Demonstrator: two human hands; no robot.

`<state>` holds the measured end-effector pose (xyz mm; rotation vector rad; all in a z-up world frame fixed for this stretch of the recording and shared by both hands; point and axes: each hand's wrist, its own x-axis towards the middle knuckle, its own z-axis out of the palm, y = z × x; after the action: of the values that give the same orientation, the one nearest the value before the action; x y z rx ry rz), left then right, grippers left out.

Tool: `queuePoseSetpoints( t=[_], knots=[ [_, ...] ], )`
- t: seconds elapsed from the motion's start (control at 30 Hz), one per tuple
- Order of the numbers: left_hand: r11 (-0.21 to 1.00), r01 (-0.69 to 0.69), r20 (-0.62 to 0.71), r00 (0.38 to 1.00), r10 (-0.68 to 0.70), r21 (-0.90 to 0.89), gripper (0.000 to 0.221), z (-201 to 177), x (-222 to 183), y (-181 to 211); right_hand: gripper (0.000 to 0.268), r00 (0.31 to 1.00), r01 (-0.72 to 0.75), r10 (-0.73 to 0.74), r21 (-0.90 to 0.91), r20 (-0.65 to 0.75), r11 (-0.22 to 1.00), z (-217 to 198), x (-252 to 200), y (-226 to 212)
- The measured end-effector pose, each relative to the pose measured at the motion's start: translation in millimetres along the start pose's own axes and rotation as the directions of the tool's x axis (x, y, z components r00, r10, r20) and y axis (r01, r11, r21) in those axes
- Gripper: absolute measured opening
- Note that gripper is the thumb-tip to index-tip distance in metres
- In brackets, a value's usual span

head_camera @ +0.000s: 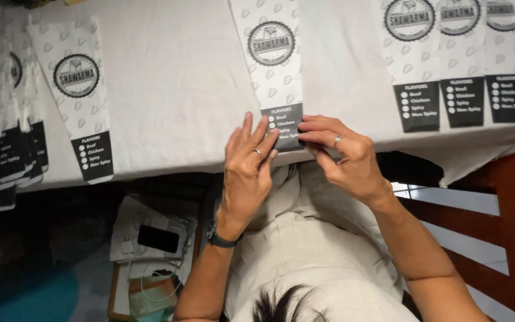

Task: The person aligns several paper shawarma sleeves on a table and applies adhesive to the edges using a glue bottle.

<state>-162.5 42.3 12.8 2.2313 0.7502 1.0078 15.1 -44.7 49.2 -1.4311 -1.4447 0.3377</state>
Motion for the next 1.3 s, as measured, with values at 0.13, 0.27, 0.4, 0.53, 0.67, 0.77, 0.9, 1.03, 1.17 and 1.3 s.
queuePoseSetpoints(
  t=[0.13,0.27,0.4,0.53,0.67,0.77,0.9,1.03,1.17,1.3],
  knots=[
    [0.998,-0.043,0.080,0.996,0.039,0.047,0.033,10,-2,-2,0.027,0.994,0.050,-0.061,-0.116,-0.095,0.992,-30,-9,1],
    [0.984,-0.154,0.116,0.983,0.142,0.094,0.047,32,11,5,0.024,0.963,0.024,-0.133,-0.418,-0.233,0.908,-67,-34,26],
    [0.967,-0.229,0.173,0.963,0.208,0.108,0.062,62,25,17,0.018,0.943,-0.094,-0.120,-0.594,-0.310,0.799,-93,-55,39],
    [0.960,-0.236,0.183,0.961,0.208,0.150,0.049,97,34,36,0.019,0.956,-0.101,-0.099,-0.626,-0.275,0.773,-104,-65,56],
    [0.950,-0.271,0.179,0.954,0.242,0.157,0.037,112,37,52,0.017,0.963,-0.098,-0.099,-0.669,-0.250,0.737,-103,-71,69],
    [0.953,-0.270,0.165,0.955,0.246,0.138,0.033,116,37,58,0.016,0.961,-0.108,-0.094,-0.666,-0.260,0.738,-102,-71,69],
    [0.967,-0.229,0.148,0.966,0.212,0.113,0.029,117,37,59,0.016,0.962,-0.105,-0.096,-0.669,-0.257,0.736,-102,-72,69],
    [0.963,-0.201,0.160,0.972,0.173,0.177,0.044,121,33,55,0.015,0.966,-0.029,-0.149,-0.665,-0.209,0.746,-104,-73,66],
    [0.977,-0.207,0.086,0.976,0.202,0.050,0.042,90,32,43,0.015,0.963,0.048,-0.204,-0.628,-0.178,0.777,-100,-66,57],
    [0.965,-0.120,-0.149,0.976,0.158,0.235,0.028,8,29,-2,0.013,0.950,0.170,-0.300,-0.659,-0.090,0.733,-85,-55,42]
  ],
)
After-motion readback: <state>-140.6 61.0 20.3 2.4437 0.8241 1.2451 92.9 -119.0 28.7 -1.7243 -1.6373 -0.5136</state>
